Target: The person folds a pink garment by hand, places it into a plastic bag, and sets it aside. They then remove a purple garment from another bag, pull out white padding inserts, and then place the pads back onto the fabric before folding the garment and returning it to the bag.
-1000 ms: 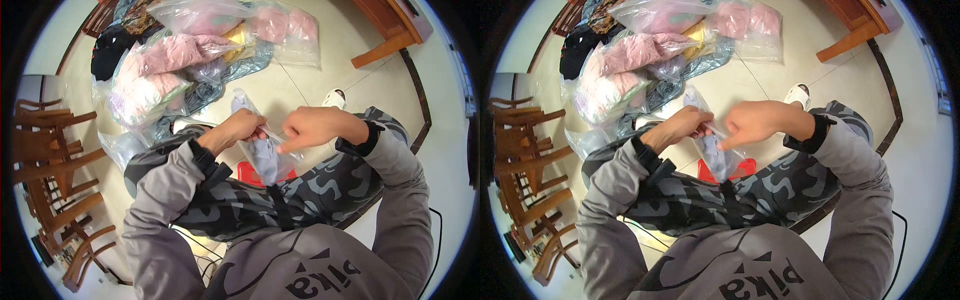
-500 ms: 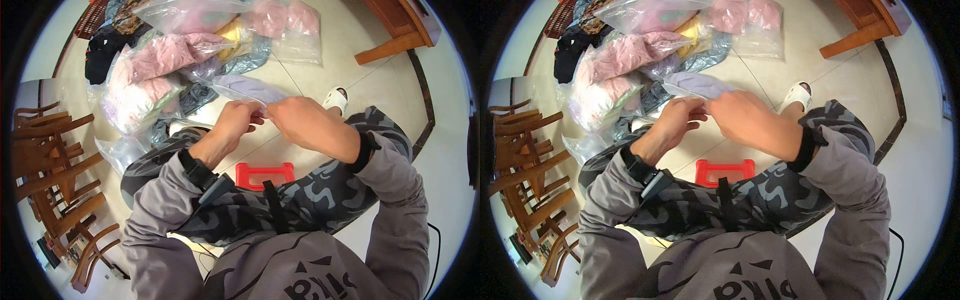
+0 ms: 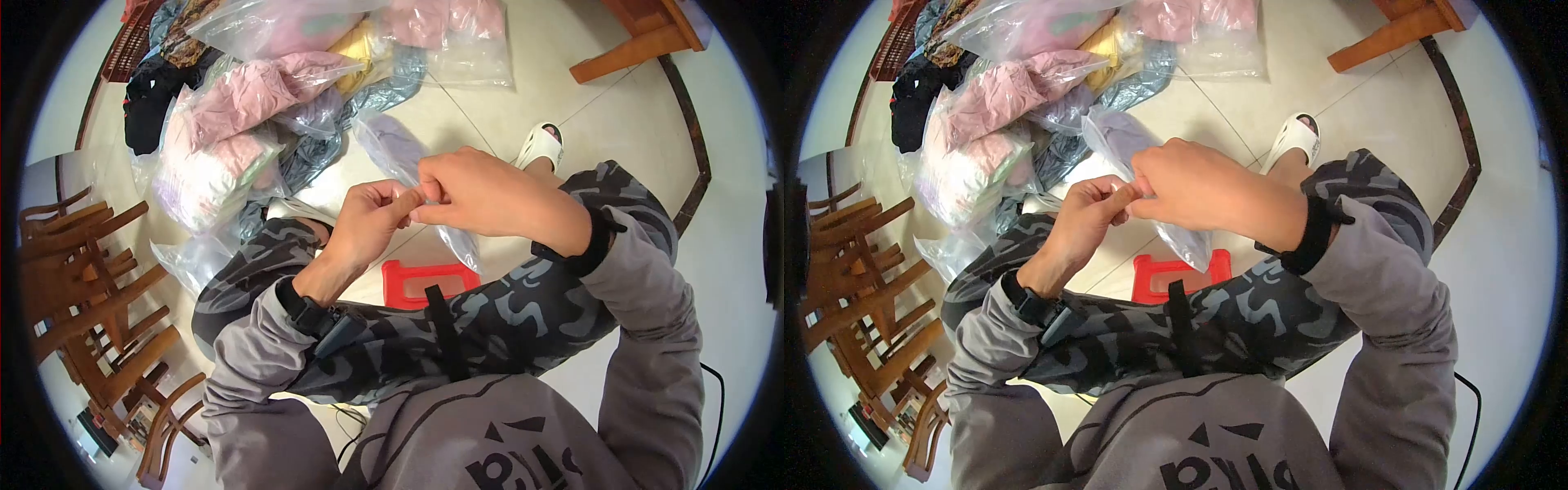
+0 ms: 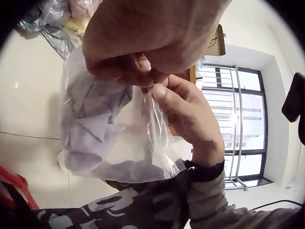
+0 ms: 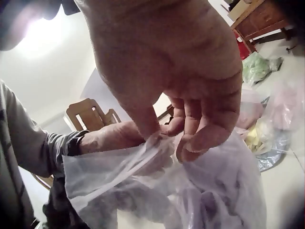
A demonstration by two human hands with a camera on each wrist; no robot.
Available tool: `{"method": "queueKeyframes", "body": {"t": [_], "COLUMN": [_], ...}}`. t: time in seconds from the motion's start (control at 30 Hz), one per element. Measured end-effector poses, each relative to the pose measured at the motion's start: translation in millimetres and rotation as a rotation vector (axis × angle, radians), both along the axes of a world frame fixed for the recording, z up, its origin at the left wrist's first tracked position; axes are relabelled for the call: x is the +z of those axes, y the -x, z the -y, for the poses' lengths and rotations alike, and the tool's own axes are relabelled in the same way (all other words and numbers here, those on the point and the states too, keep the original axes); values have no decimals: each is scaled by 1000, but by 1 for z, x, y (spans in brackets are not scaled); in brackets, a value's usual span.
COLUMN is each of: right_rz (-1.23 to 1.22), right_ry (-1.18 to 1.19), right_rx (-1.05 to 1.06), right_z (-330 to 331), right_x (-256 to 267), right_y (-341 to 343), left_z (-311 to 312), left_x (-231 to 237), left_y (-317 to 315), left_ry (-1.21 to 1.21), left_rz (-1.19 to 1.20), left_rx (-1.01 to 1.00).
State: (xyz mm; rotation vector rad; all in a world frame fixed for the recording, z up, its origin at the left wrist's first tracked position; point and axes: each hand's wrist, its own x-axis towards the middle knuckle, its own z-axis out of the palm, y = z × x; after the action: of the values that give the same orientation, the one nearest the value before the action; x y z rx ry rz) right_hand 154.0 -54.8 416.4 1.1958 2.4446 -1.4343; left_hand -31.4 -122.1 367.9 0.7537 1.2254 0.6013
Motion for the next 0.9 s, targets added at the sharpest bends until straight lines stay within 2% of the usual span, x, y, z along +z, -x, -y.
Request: {"method": "queueKeyframes", "body": {"t": [0.13, 0.17, 0.27, 0.37, 0.47, 0.5, 0.6, 0.7, 0.8, 0.9], "right_rz": [-14, -33, -131, -235, -158, -148, -136, -13, 15, 199], "right_ry": [-9, 101, 160, 367, 570, 599, 43, -389, -322, -342], "right_rx": [34, -5, 34, -51, -263, -262, -111, -351, -313, -228], "right_z": [-4, -7, -16, -19, -24, -28, -20, -21, -37, -33], "right_x": [-8, -4, -5, -10, -2, -4, -18, -24, -17, -14], "right_y": [-4, -6, -7, -10, -8, -8, -8, -13, -31, -36], "left_z": [1, -3, -7, -10, -11, -10, -13, -8, -6, -9], "left_x": [0, 4, 3, 4, -4, -5, -1, 6, 5, -8], "left_y": [3, 3, 2, 0, 2, 2, 2, 4, 7, 15], "left_ry": [-86, -102, -179, -177, -229, -228, -241, -244, -254, -230], "left_rz": [5, 11, -19, 11, 97, 101, 62, -45, -81, -146], "left_rx": [-34, -31, -20, 24, 73, 70, 32, -19, -10, 9]}}
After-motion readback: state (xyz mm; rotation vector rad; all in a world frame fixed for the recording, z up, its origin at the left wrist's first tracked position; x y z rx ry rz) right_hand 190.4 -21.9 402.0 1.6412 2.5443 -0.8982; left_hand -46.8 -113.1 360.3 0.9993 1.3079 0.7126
